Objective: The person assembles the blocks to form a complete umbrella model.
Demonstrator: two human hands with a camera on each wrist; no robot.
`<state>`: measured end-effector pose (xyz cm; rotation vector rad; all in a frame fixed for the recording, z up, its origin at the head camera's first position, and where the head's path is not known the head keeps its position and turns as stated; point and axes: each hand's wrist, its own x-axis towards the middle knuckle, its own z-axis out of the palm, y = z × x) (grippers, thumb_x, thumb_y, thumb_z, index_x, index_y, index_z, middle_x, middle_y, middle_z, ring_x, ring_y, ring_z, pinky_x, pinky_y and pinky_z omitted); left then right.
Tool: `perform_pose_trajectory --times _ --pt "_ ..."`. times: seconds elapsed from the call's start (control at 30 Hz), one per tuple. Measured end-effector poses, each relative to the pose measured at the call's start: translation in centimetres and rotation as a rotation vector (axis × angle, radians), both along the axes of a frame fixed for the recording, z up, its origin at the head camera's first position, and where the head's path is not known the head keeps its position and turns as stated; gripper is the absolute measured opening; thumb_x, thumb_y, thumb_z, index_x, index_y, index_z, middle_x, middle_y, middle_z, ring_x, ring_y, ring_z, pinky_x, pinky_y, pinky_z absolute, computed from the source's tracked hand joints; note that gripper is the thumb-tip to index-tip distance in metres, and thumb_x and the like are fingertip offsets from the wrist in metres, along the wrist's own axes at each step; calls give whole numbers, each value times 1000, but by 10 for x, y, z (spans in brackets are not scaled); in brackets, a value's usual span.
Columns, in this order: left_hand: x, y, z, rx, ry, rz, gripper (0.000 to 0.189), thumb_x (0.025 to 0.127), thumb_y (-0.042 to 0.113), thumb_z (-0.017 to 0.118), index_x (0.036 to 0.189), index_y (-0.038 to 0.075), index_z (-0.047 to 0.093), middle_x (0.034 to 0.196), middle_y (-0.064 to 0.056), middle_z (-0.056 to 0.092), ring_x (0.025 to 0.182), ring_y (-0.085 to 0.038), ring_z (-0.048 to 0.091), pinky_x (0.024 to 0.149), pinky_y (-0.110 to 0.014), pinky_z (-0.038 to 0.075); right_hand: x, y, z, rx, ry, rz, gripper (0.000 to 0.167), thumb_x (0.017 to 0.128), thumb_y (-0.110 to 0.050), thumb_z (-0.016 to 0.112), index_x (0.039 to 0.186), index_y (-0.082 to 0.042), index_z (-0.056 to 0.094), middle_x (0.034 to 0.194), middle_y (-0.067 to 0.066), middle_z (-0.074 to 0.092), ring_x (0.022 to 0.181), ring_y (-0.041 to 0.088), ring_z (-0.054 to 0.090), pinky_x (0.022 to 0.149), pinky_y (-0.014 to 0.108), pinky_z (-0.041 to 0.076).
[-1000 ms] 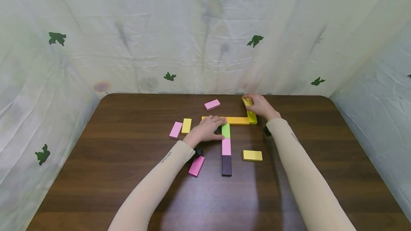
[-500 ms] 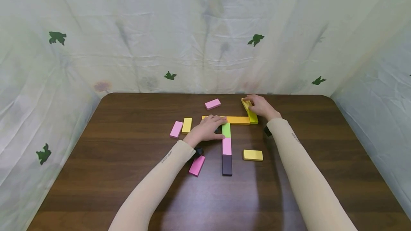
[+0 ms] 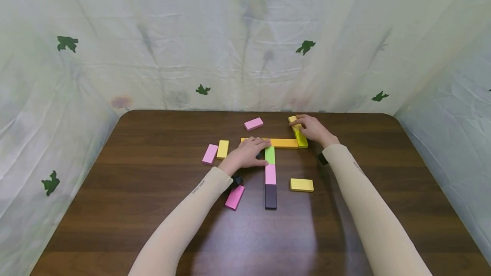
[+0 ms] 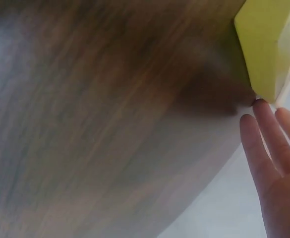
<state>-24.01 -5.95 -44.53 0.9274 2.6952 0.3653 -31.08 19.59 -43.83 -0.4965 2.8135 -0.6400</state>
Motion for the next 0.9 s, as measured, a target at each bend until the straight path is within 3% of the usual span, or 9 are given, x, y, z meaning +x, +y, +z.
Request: perform_pose_trajectory --times 0.3,0.53,0.9 --pt "1 0 3 1 -13 3 66 90 38 65 147 15 40 150 -6 37 136 -30 29 109 -52 23 1 3 -3 -33 27 15 42 92 5 40 127 -1 61 148 24 32 136 40 29 100 48 35" --pt "2 0 2 10 -18 7 66 90 38 66 147 15 39 150 -6 37 137 -30 28 109 -53 22 2 4 -6 -42 35 -1 43 90 5 42 127 0 61 147 25 33 135 40 30 107 52 27" --pt "1 -1 2 10 -18 5 66 91 38 65 147 15 39 150 -6 37 137 -31 28 109 -53 22 6 6 -10 -68 60 4 42 91 3 43 131 0 57 147 24 34 134 40 31 106 53 29"
